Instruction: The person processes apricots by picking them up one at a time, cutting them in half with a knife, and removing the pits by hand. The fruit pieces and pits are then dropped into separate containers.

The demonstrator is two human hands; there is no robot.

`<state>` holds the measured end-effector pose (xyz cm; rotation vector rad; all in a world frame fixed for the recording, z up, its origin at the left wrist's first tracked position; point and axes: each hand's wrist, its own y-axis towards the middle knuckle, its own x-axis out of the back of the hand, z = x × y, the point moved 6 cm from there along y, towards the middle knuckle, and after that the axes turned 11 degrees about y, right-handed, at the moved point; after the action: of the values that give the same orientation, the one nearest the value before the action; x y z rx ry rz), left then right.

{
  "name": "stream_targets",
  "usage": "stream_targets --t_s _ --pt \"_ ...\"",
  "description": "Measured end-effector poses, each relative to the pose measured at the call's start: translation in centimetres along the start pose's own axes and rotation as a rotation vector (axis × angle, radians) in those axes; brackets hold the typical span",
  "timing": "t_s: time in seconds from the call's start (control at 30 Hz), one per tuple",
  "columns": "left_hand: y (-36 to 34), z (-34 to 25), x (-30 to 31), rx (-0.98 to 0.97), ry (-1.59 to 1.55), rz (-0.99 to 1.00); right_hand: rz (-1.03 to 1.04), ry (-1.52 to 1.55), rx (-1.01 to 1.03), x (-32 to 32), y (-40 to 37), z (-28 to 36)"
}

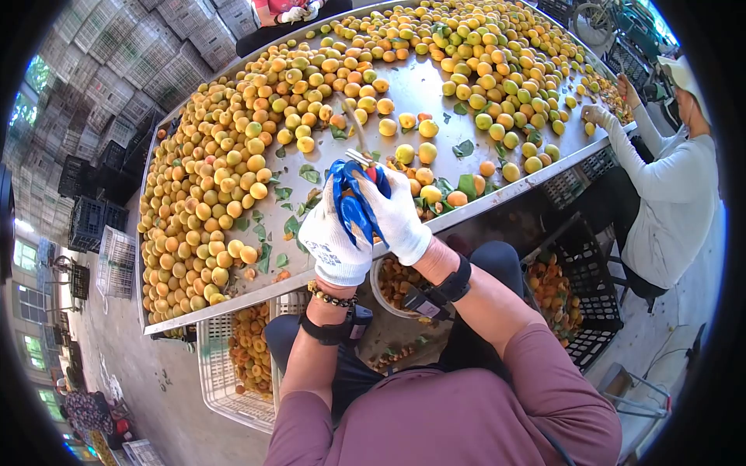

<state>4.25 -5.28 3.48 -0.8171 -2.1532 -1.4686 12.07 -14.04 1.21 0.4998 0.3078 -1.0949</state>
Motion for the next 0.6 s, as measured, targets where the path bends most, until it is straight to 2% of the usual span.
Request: stream_targets --t_s 0.03,0.1,0.13,0.17,0.23,0.27,0.3,0.37,0.4,0.43,0.47,0.5,0.53,0.57,0.6 --pt "0.1 -0.3 -0.1 0.002 -0.001 -0.001 -0.01 -0.043 0.032 0.1 0.0 0.2" --pt "0.2 0.0 -0.4 0.151 -0.286 0.008 -0.032 -0.131 0.094 0.2 -0.1 0.5" --pt "-0.5 0.6 -1.1 0.308 -0.394 0.121 0.008 -0.303 0.205 0.1 0.0 1.3" --pt "-0.6 0.9 -1.8 0.312 -0.395 0.12 0.01 -0.306 0.202 0.0 0.1 1.2" --pt "-0.5 1.0 -2.5 0.254 -0.619 -0.093 0.005 -0.26 0.378 -0.4 -0.2 1.9" --pt "-1.1 1.7 -3.3 0.388 -0.735 -0.098 -0.005 -0.343 0.459 -0.5 -0.2 2.1" --pt "-1.2 1.9 -3.3 0.393 -0.734 -0.101 -0.001 -0.344 0.456 -0.7 -0.1 1.9" --pt "-1.8 3.4 -4.9 0.632 -1.082 0.022 -0.014 -0.369 0.424 -0.9 0.1 1.2" --pt "-1.9 4.0 -5.8 0.806 -1.343 -0.003 0.033 -0.326 0.272 -0.7 0.6 0.0" --pt "-2.0 4.6 -6.2 0.916 -1.372 -0.002 0.039 -0.296 0.279 -0.8 1.2 -0.5" --pt "-1.8 5.1 -6.0 0.918 -1.372 -0.007 0.117 -0.395 0.239 -0.9 1.4 -0.7" --pt "-1.8 5.3 -6.3 1.01 -1.429 0.091 0.196 -0.494 0.2 -1.5 1.5 -0.2" --pt "-2.0 5.3 -6.5 1.101 -1.483 0.191 0.244 -0.552 0.363 -2.2 1.3 0.7" --pt "-2.0 5.7 -6.4 1.101 -1.482 0.186 0.248 -0.55 0.363 -2.4 1.3 1.1" --pt "-2.1 5.8 -6.7 1.104 -1.521 0.234 0.267 -0.568 0.265 -2.3 1.4 1.0"
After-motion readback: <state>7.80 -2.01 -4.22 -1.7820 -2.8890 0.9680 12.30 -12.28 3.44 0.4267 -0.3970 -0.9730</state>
